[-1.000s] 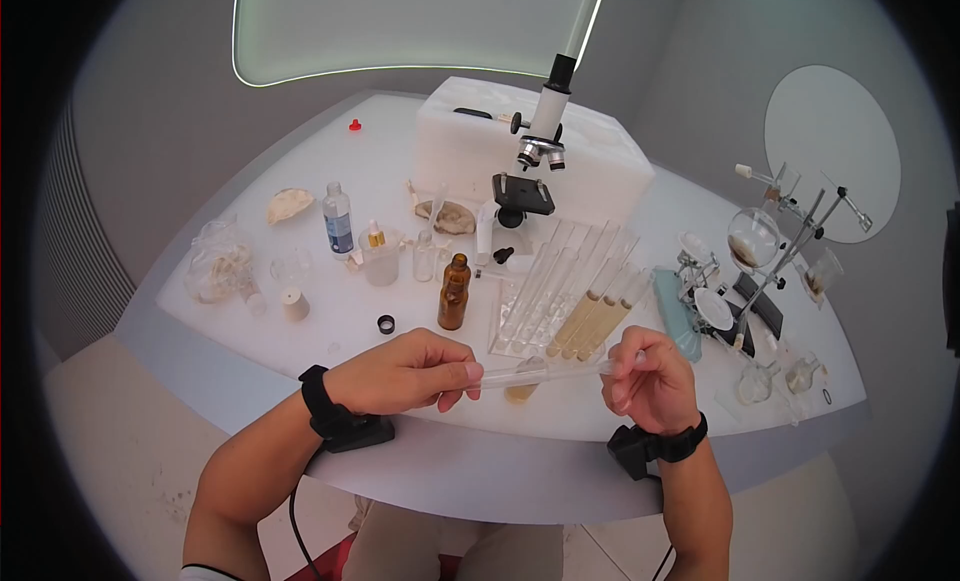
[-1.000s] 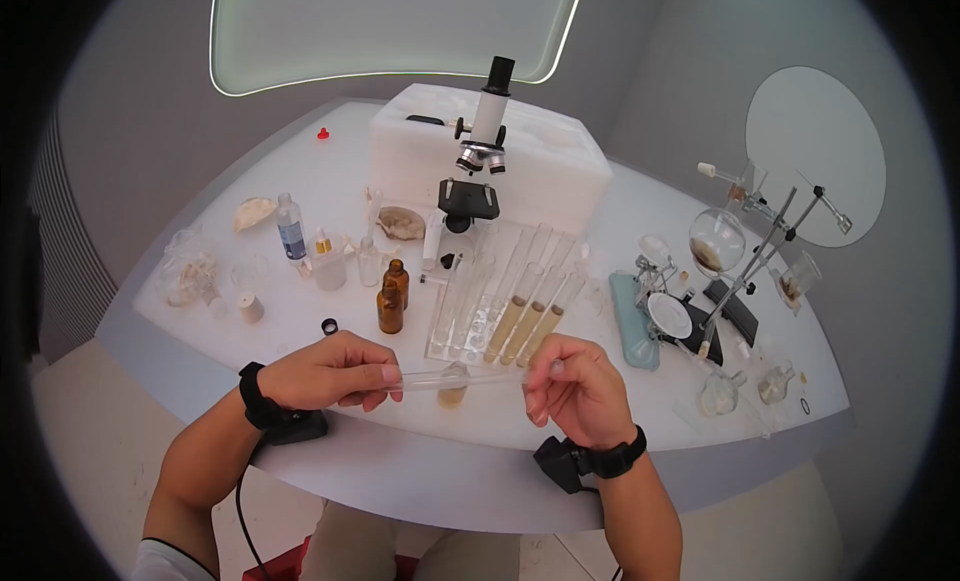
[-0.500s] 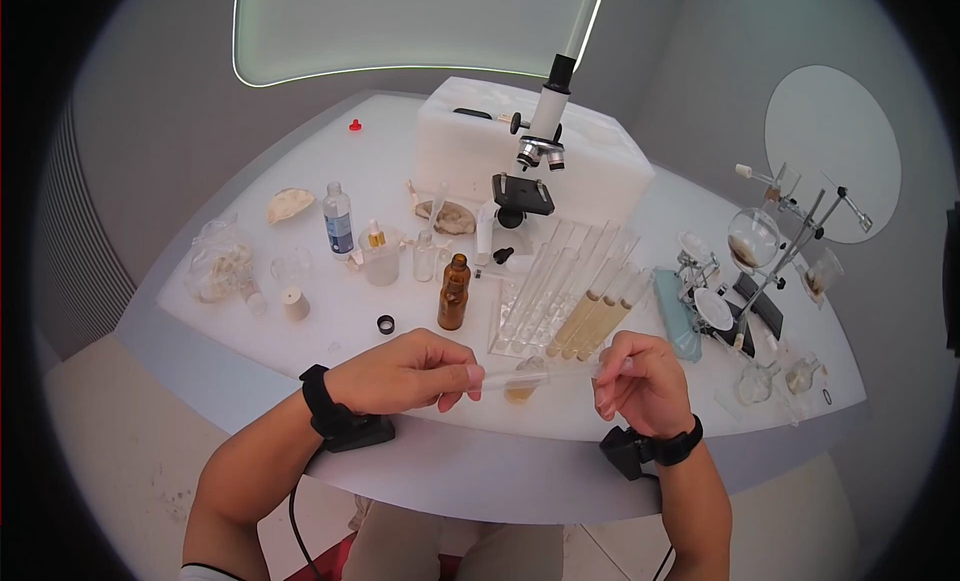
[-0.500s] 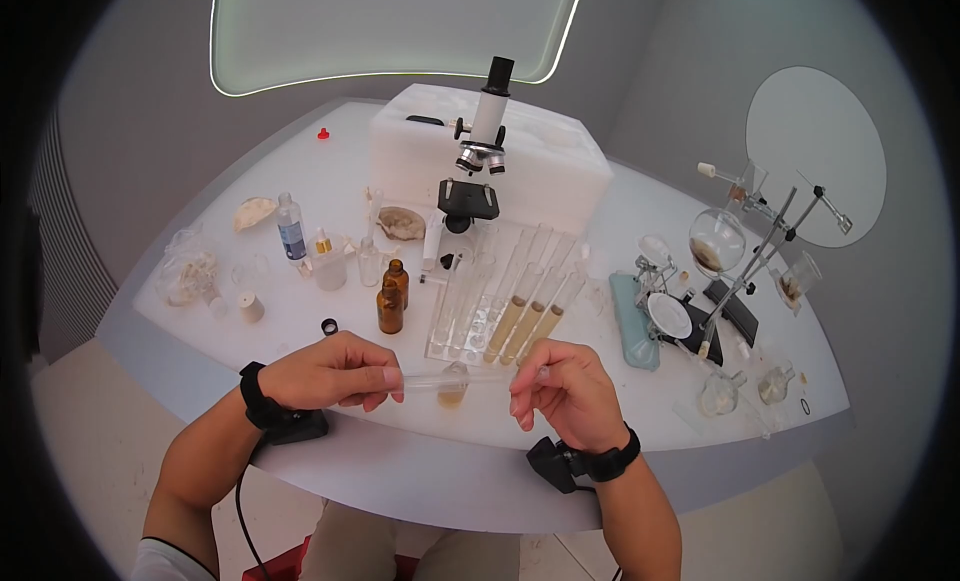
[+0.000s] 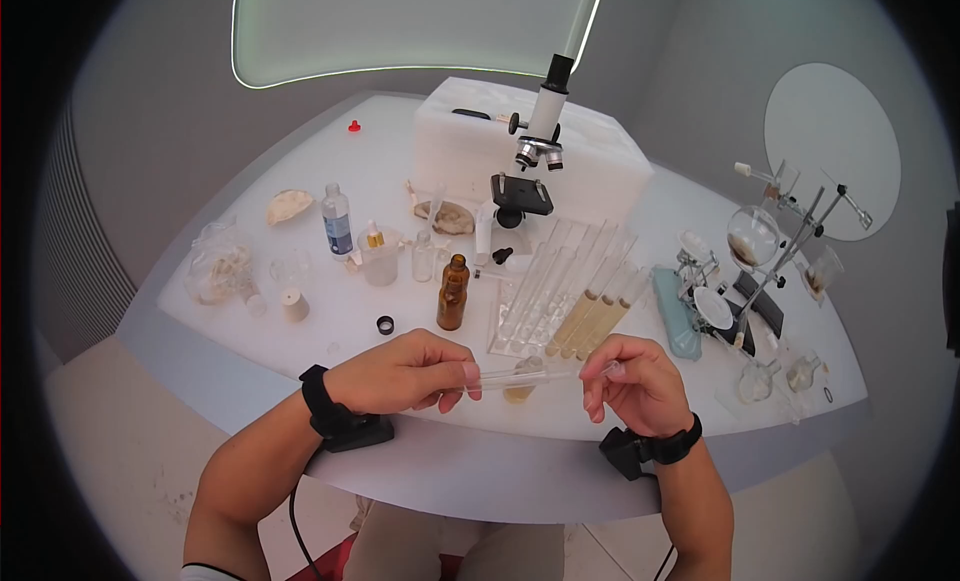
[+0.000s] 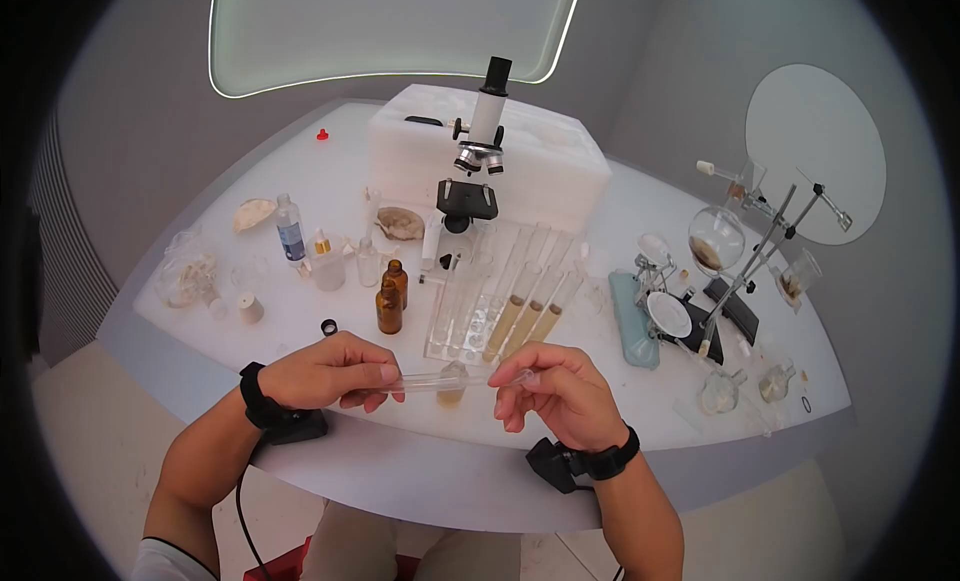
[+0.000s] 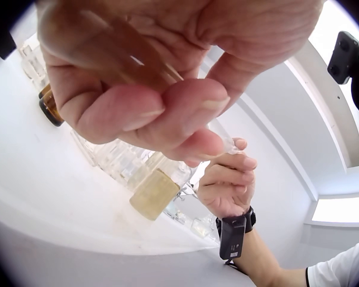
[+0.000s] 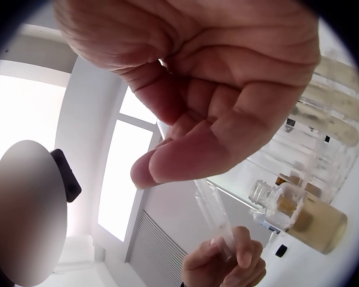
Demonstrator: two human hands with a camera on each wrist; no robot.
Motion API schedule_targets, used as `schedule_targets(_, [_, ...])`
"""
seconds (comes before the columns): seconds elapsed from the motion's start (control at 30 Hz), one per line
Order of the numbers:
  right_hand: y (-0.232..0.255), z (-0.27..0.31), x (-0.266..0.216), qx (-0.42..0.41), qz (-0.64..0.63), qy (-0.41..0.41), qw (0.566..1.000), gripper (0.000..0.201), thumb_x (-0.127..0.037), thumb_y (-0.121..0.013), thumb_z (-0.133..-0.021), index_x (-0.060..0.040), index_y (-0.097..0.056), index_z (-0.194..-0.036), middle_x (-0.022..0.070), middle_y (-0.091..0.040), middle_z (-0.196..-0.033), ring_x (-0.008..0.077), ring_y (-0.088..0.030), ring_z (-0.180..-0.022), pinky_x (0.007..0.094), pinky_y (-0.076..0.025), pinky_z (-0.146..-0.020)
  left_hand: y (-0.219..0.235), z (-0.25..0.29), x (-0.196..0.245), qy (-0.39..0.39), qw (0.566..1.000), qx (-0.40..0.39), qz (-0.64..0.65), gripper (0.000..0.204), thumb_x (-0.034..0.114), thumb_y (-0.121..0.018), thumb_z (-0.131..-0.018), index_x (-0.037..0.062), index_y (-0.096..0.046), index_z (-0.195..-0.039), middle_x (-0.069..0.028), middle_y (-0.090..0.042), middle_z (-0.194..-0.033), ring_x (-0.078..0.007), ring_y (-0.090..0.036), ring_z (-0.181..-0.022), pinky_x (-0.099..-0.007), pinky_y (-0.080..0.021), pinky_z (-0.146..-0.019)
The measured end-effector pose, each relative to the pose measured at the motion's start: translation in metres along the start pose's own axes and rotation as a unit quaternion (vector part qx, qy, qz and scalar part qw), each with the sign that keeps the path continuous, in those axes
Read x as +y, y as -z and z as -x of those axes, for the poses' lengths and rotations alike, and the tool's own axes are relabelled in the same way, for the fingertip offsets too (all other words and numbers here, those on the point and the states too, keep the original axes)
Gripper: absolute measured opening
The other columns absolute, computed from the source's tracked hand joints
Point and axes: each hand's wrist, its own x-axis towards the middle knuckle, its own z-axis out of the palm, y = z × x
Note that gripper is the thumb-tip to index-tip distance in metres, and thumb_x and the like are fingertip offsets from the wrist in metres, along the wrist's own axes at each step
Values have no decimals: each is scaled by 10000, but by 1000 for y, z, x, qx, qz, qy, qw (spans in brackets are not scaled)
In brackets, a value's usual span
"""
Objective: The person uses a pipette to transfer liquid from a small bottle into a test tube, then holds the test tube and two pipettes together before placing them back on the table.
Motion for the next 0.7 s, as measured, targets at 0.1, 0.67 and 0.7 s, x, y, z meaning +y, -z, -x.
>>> schedule_targets(0.1, [1, 1, -1, -3, -5, 2, 1000, 267, -38, -470, -874, 89, -637, -1040, 178, -677, -792, 214, -668, -691, 314, -548, -612, 0, 0, -2, -3, 1000, 5, 10, 344, 293, -512, -1022, 5, -694, -973, 19, -523, -638, -41, -370, -549, -211, -318, -516])
schedule_targets(0.67, [7, 2, 1, 55, -75, 115, 989, 229, -103, -571, -911, 31, -584, -1096, 79, -624, -683, 148, -559, -554, 266, -453, -516, 1, 0, -4, -11, 1000, 3, 14, 330, 257, -482, -1019, 2, -683, -958, -3, -543, -643, -45, -379, -529, -215, -324, -509])
schedule_targets(0.7, [7, 2, 1, 62, -74, 121, 988, 210, -116, -563, -930, 22, -583, -1088, 70, -618, -675, 139, -546, -543, 262, -436, -505, 1, -1, -5, -16, 1000, 5, 14, 323, 250, -482, -1018, 3, -682, -960, -3, -544, -644, -44, -378, -528, -215, -324, -508])
